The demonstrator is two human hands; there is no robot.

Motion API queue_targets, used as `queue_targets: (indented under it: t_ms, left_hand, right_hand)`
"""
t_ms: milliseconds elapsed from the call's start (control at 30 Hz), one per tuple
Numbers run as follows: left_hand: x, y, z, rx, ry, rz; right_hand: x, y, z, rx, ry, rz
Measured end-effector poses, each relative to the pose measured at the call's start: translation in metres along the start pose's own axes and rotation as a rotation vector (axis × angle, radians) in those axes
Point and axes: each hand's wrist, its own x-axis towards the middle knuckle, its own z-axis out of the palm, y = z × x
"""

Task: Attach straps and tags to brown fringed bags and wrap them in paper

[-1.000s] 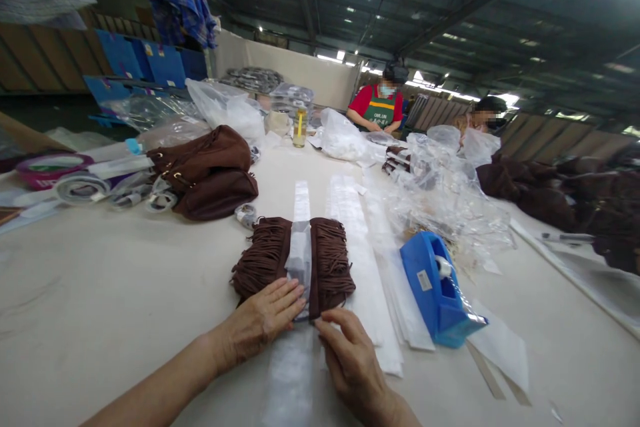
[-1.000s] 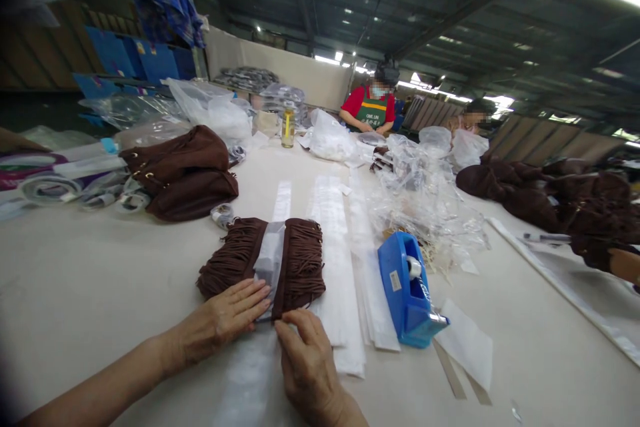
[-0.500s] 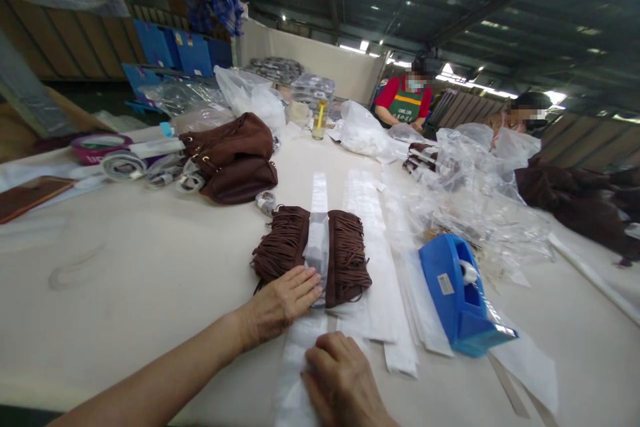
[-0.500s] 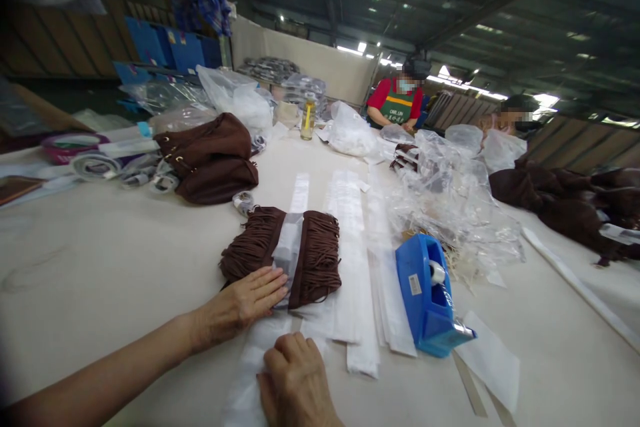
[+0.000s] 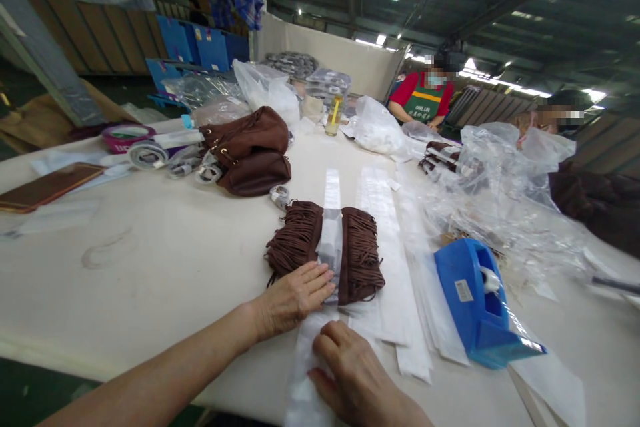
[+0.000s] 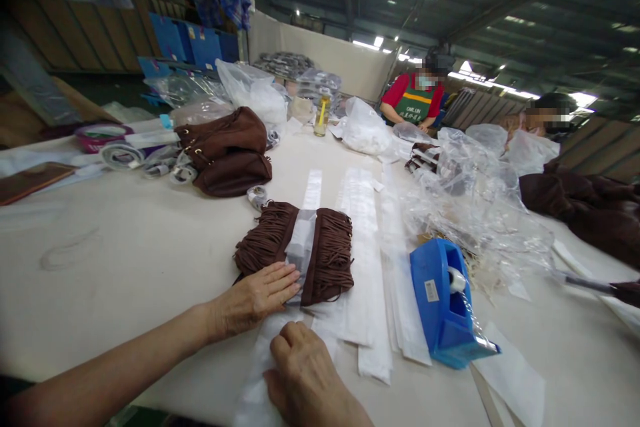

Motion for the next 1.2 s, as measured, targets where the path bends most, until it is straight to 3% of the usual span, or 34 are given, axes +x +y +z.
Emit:
queue_targets:
  t_ms: [233,567,867,1200]
  left_hand:
    - [-0.002,0.001,0.004,-0.016,0.020,-0.007]
    - [-0.001,0.000,0.004,-0.032,0.007,-0.009]
    - [0.001,-0.005,-0.017,-0.212,-0.314,0.003]
    - [0.006,-0.003,-0.031,-0.312,-0.395,-0.072]
  right_hand:
    - [0.004,0.004,0.022,-0.201,0.084,-0.150]
    - [0.011,0.011,0.003,0.148,-0.149,0.078]
    - [0.015,0.013,-0.024,0.231,-0.052,0.111]
    - [0.019,0.017,-0.027,0.190,0.007,0.090]
